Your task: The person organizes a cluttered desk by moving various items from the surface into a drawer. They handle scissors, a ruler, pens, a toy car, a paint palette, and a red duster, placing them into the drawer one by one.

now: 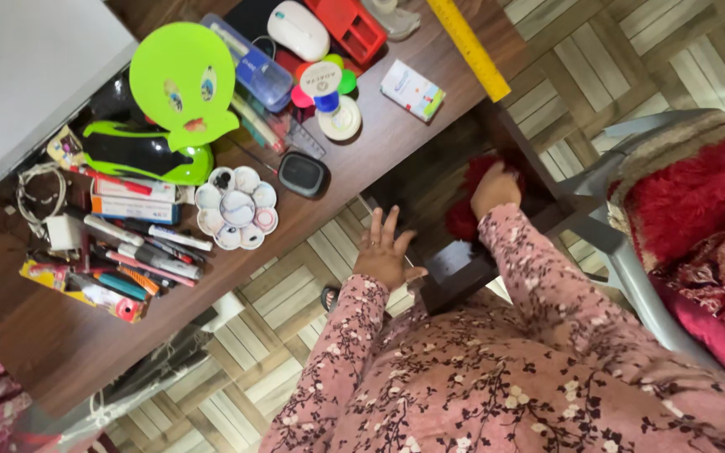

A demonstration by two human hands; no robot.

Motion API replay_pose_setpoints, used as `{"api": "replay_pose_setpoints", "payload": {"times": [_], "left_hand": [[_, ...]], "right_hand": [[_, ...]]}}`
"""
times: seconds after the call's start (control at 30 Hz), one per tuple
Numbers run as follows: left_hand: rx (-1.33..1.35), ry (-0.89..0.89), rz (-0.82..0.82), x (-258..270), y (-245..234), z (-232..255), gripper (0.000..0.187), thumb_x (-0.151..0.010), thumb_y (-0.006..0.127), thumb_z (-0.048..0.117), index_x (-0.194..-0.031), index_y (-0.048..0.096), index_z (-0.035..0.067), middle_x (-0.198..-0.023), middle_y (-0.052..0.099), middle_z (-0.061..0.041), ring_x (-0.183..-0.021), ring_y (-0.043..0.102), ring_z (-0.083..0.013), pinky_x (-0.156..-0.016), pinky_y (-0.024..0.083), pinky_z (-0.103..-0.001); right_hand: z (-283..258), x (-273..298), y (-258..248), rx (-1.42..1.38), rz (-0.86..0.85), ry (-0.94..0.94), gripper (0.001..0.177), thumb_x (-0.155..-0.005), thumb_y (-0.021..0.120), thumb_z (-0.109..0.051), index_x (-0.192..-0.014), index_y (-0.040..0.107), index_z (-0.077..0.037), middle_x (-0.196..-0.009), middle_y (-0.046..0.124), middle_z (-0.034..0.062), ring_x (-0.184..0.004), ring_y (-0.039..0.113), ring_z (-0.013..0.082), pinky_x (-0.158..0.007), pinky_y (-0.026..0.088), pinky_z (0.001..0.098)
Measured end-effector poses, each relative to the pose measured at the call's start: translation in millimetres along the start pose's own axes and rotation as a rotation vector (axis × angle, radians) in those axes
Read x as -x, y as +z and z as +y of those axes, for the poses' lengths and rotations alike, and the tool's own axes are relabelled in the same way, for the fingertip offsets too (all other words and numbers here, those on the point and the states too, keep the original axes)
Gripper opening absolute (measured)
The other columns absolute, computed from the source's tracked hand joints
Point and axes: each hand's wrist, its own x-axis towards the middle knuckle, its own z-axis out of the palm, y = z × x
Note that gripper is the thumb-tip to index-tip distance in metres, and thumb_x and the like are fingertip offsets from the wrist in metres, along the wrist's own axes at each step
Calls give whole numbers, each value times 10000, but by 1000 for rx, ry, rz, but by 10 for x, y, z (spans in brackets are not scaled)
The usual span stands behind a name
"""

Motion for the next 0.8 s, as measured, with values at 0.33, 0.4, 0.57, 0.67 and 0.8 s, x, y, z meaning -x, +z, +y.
{"api": "replay_pose_setpoints", "payload": {"times": [0.33, 0.4, 0.57, 0.67, 0.8], "left_hand": [[79, 13, 146, 24, 108, -16, 1055, -747, 737, 674, -1590, 298, 215, -1692, 33, -102, -1558, -15, -343, -1234, 139, -548], [111, 8, 192, 58, 119, -9, 1035, -732, 769, 643, -1556, 348, 179, -1690, 82, -93, -1565, 13, -335, -1242, 151, -544], [127, 3, 254, 76, 182, -2, 945, -703, 828, 589, -1434, 463, 113, -1679, 156, -87, -1568, 59, -334, -1240, 171, -553], [156, 13, 318, 41, 192, -15, 955, -653, 859, 562, -1403, 482, 106, -1668, 171, -89, -1564, 80, -335, -1240, 195, -552], [165, 19, 366, 84, 231, -1, 926, -643, 888, 516, -1371, 492, 102, -1678, 178, -78, -1567, 98, -320, -1241, 224, -547]], "right_hand": [[-1308, -477, 649, -330, 236, -949, 368, -980, 567, -239, -1275, 675, -48, -1311, 657, 197, -1225, 600, 424, -1068, 442, 540], [-1496, -365, 826, -351, 244, -1038, 475, -959, 583, -318, -1292, 661, 11, -1301, 640, 282, -1204, 561, 487, -1039, 406, 575], [-1251, -196, 556, -131, 2, -1141, 386, -1049, 518, -215, -1369, 633, -31, -1364, 630, 210, -1245, 591, 411, -1077, 438, 513], [-1040, -45, 28, 99, -285, -1228, 361, -996, 516, -189, -1325, 649, -124, -1339, 638, 133, -1186, 612, 348, -1007, 462, 486], [-640, 461, -490, 167, -435, -1393, 365, -888, 555, -191, -1219, 708, -206, -1368, 618, 100, -1134, 608, 324, -897, 482, 447]]}}
